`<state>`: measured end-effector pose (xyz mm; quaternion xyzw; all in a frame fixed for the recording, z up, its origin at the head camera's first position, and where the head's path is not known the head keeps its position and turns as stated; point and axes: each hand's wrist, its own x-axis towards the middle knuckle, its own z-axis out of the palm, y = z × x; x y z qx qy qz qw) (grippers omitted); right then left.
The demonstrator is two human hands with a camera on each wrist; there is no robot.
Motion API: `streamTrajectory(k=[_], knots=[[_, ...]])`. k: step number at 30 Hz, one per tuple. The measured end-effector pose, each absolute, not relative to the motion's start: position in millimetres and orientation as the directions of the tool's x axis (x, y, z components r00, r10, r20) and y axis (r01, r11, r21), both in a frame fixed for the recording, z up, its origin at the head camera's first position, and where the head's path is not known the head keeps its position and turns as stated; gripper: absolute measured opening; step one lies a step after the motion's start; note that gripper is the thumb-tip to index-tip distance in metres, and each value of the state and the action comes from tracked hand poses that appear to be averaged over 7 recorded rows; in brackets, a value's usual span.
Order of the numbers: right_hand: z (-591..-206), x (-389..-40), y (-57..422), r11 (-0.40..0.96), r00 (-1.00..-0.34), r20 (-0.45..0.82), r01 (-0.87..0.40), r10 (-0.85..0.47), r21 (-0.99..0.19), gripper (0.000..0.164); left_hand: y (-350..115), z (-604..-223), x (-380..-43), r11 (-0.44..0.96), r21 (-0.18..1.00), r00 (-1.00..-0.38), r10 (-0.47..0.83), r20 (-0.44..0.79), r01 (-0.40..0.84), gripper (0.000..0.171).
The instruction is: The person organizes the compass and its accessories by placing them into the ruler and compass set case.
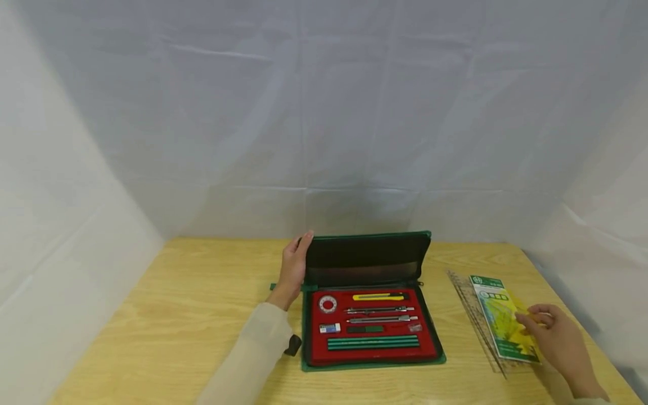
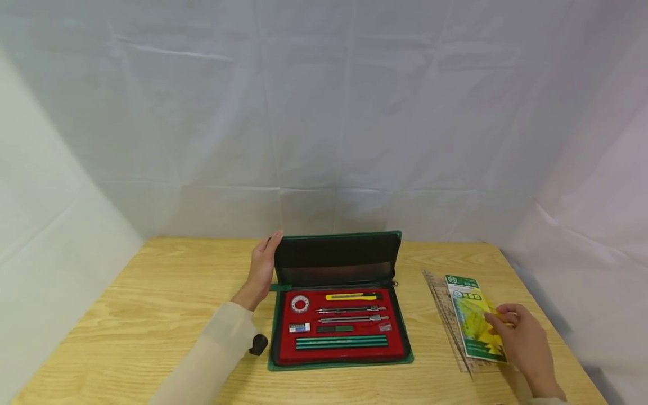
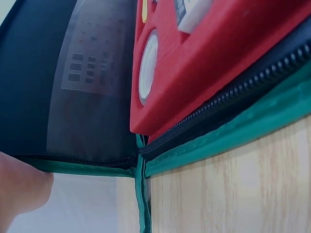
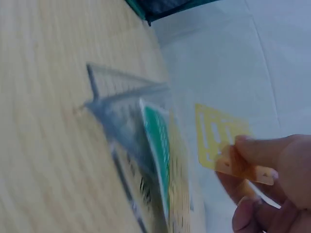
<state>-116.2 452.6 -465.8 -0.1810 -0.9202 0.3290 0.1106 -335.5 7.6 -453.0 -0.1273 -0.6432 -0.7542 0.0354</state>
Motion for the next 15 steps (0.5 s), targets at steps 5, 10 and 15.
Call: streamTrajectory(k=[5,10,15], knots=[[-462.4,-121.8,439.5,0.725,-0.871,0.195,0.23,0.451,-0.649,0.055,7.8,-451.8,-336.2,-0.171,0.962,-0.968,0.101,0.231,0.211,0.055],[-457.4,-133.2,423.6,0.76,-0.846,0.31,0.158,0.433,-0.63,0.051,8.9,-452.3,-339.7,-0.18,0.961,-0.968,0.102,0.23,0.209,0.056],[-455.7,-148.2,410.3,0.823,-0.852,0.445,-0.029,0.277,-0.567,0.036,11.9,-451.3,-339.8,-0.186,0.957,-0.967,0.088,0.241,0.221,0.05]])
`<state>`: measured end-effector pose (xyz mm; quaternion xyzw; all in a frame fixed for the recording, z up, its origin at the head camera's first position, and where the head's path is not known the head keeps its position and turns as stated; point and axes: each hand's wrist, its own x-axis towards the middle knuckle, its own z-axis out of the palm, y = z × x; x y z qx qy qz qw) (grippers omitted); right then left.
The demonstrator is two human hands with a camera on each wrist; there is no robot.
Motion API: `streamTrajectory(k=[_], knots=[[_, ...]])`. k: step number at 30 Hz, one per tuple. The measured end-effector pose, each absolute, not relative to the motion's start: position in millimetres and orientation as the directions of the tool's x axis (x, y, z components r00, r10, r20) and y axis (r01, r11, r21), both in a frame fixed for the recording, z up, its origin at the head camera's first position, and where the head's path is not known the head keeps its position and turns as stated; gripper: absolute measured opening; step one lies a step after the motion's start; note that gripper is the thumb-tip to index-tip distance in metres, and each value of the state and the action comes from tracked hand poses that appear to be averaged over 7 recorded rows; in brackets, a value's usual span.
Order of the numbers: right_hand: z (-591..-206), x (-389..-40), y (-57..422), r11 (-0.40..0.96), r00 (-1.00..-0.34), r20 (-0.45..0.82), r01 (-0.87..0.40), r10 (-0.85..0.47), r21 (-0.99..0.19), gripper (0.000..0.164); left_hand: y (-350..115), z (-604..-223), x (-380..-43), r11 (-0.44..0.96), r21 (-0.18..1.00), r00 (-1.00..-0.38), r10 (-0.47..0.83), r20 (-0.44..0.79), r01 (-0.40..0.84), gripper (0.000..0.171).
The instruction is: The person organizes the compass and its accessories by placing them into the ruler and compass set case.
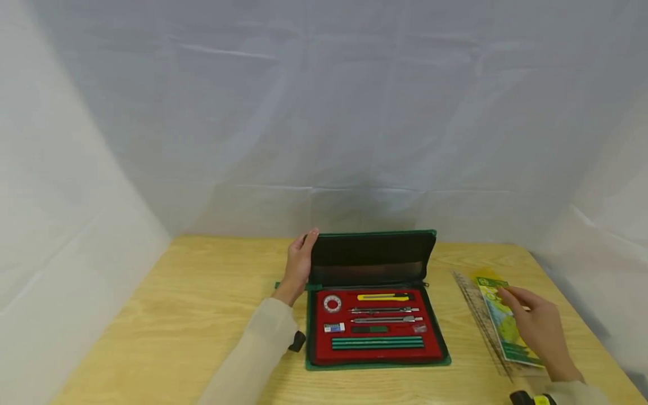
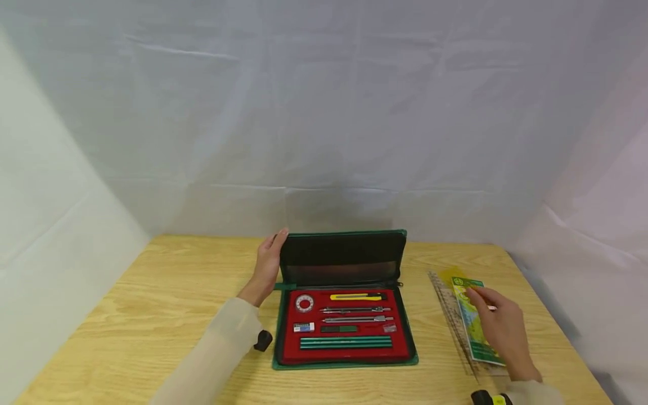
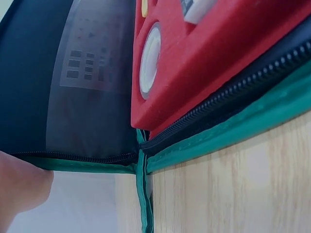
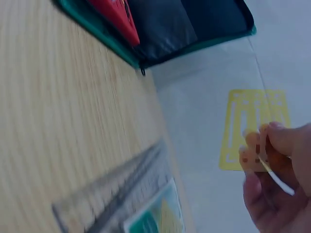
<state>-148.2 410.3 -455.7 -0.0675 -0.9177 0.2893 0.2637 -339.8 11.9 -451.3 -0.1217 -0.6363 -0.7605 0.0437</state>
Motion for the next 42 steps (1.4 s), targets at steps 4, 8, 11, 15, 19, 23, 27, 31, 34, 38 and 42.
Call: streamTrajectory(k=[4,8,11,15,19,23,27,31,34,38,42], knots=[[-454.7,-160.5,400.0,0.836,-0.862,0.497,-0.198,0.1,-0.512,0.028,14.0,-449.9,-338.9,-0.184,0.955,-0.964,0.085,0.25,0.232,0.048],[-451.5,-172.6,386.4,0.821,-0.838,0.546,-0.303,0.012,-0.483,0.023,13.8,-450.8,-337.7,-0.18,0.959,-0.967,0.095,0.238,0.219,0.055],[-448.8,-181.9,372.9,0.818,-0.824,0.566,-0.311,0.022,-0.484,0.023,13.0,-452.1,-337.0,-0.175,0.965,-0.971,0.099,0.216,0.197,0.058],[-445.7,-195.5,353.1,0.811,-0.82,0.57,-0.301,0.049,-0.503,0.025,12.9,-452.7,-336.6,-0.174,0.967,-0.974,0.099,0.202,0.183,0.06],[-442.6,-209.3,334.5,0.797,-0.818,0.575,-0.343,0.007,-0.498,0.024,13.9,-452.3,-336.6,-0.18,0.967,-0.974,0.104,0.203,0.182,0.06],[-438.5,-221.4,319.6,0.788,-0.797,0.599,-0.417,-0.078,-0.453,0.024,15.1,-451.1,-334.9,-0.178,0.964,-0.971,0.098,0.218,0.198,0.055],[-436.1,-231.9,307.0,0.771,-0.744,0.652,-0.498,-0.146,-0.396,0.025,14.3,-446.2,-329.1,-0.183,0.959,-0.967,0.097,0.236,0.216,0.049],[-436.8,-238.1,297.7,0.776,-0.724,0.668,-0.518,-0.172,-0.361,0.025,15.1,-446.7,-327.9,-0.181,0.961,-0.967,0.106,0.231,0.21,0.052],[-437.5,-240.6,292.8,0.796,-0.725,0.667,-0.502,-0.174,-0.338,0.024,16.9,-451.6,-330.6,-0.175,0.962,-0.967,0.105,0.231,0.21,0.059],[-438.9,-244.3,285.9,0.815,-0.712,0.679,-0.492,-0.176,-0.305,0.024,16.9,-452.0,-329.9,-0.181,0.96,-0.967,0.106,0.234,0.212,0.058],[-441.1,-247.7,277.8,0.841,-0.725,0.666,-0.461,-0.173,-0.284,0.024,15.5,-450.9,-329.2,-0.185,0.958,-0.966,0.099,0.24,0.219,0.051]])
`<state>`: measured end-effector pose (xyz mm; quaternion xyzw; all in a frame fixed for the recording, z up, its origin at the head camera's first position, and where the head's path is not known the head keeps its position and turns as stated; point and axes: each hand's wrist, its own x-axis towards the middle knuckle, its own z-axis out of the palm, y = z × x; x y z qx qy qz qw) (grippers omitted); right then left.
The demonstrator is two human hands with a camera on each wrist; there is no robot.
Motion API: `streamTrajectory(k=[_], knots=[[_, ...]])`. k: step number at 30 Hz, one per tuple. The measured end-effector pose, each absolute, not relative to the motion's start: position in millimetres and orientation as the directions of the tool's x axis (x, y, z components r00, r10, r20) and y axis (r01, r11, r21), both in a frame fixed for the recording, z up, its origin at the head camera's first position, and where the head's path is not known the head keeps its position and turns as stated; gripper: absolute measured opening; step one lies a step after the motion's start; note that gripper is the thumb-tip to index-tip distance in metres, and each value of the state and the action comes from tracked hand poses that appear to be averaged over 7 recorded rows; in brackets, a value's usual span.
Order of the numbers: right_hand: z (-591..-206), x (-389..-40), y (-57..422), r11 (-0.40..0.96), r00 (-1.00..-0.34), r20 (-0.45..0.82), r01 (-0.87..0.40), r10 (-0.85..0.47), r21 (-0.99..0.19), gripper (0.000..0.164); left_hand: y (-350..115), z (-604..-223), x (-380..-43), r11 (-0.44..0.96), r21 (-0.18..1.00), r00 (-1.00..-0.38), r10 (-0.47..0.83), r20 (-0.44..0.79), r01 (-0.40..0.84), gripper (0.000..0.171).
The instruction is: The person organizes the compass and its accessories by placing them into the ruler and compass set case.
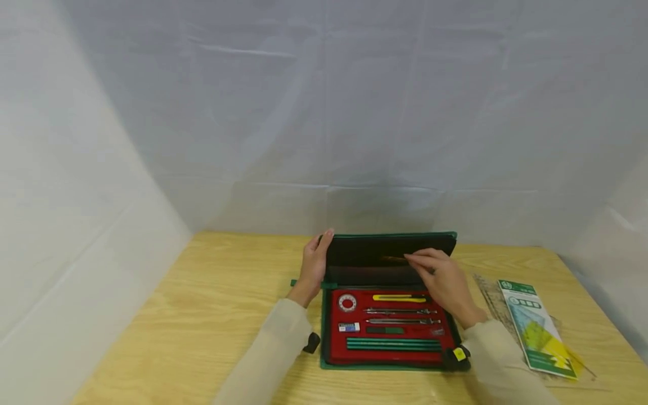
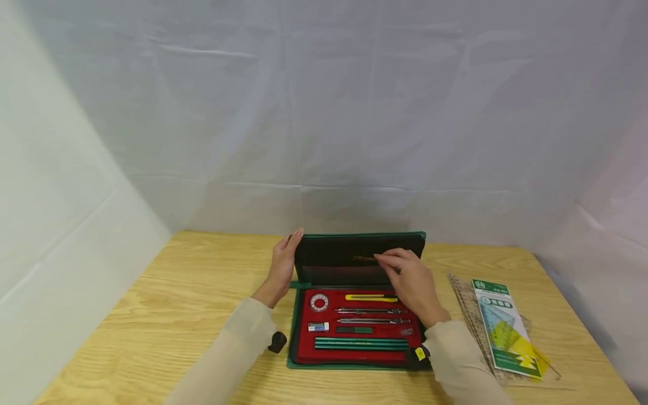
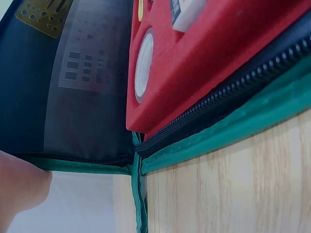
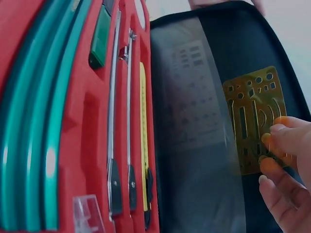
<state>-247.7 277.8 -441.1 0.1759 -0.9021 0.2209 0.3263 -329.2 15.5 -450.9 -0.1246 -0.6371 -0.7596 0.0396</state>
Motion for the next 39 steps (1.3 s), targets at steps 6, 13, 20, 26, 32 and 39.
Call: streamTrajectory(k=[6,13,20,26,32,39], knots=[[-444.9,-251.6,268.0,0.861,-0.776,0.605,-0.421,-0.179,-0.286,0.024,14.0,-450.9,-327.9,-0.192,0.954,-0.966,0.078,0.247,0.229,0.048],[-449.8,-254.9,259.4,0.873,-0.817,0.541,-0.4,-0.201,-0.28,0.026,10.5,-451.8,-325.1,-0.182,0.958,-0.968,0.081,0.239,0.221,0.055],[-454.0,-257.4,253.5,0.865,-0.83,0.533,-0.38,-0.163,-0.328,0.021,7.1,-451.9,-324.4,-0.182,0.958,-0.968,0.08,0.24,0.222,0.053],[-460.4,-253.7,252.8,0.857,-0.84,0.515,-0.385,-0.173,-0.341,0.018,8.7,-451.1,-322.1,-0.187,0.958,-0.969,0.08,0.235,0.217,0.05],[-465.9,-246.0,249.8,0.864,-0.823,0.536,-0.4,-0.191,-0.306,0.022,11.3,-451.5,-321.4,-0.212,0.949,-0.963,0.091,0.255,0.232,0.039],[-464.0,-241.0,246.9,0.884,-0.871,0.458,-0.346,-0.177,-0.316,0.034,9.4,-452.2,-319.7,-0.184,0.96,-0.969,0.093,0.23,0.21,0.055]])
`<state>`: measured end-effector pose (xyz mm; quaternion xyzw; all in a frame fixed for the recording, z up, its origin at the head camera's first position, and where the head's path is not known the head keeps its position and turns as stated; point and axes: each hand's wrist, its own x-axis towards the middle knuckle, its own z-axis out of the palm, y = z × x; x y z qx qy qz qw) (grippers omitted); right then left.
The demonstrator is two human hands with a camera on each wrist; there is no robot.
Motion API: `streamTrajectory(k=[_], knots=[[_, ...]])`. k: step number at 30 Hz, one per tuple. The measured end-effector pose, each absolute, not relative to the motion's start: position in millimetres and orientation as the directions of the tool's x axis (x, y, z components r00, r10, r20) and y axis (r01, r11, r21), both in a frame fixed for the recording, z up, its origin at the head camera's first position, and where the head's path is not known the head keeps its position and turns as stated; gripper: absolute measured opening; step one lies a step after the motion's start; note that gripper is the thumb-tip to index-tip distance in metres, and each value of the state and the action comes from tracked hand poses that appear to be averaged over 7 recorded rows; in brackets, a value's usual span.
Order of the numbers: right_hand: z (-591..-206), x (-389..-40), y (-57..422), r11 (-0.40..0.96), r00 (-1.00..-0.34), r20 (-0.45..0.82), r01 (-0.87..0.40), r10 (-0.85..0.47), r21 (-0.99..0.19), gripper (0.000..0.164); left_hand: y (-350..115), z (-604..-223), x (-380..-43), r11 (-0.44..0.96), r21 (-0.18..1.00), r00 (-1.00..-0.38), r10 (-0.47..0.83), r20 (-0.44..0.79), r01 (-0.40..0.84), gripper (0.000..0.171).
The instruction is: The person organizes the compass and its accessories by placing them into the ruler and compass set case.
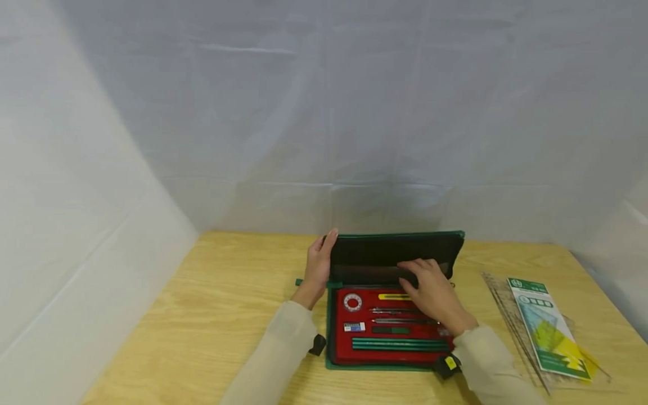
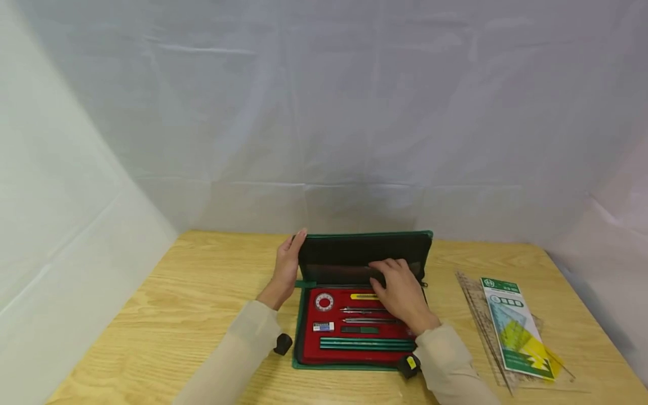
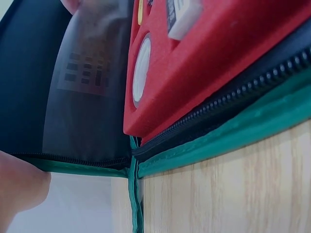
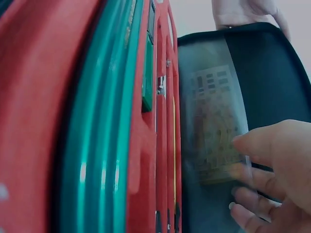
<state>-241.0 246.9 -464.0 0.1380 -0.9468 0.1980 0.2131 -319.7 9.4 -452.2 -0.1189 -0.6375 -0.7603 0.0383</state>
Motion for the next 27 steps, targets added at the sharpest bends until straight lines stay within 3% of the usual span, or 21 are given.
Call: streamTrajectory(k=[7,15,27], knots=[[-460.9,-235.1,248.8,0.843,-0.873,0.473,-0.341,-0.119,-0.417,0.03,8.4,-453.2,-320.4,-0.178,0.961,-0.969,0.087,0.23,0.212,0.057],[-464.5,-230.5,248.5,0.862,-0.838,0.527,-0.367,-0.143,-0.349,0.026,9.4,-453.9,-323.0,-0.174,0.966,-0.974,0.093,0.208,0.19,0.058],[-465.5,-205.4,285.8,0.806,-0.771,0.62,-0.456,-0.145,-0.378,0.021,5.2,-455.1,-327.0,-0.181,0.964,-0.975,0.072,0.212,0.197,0.055]])
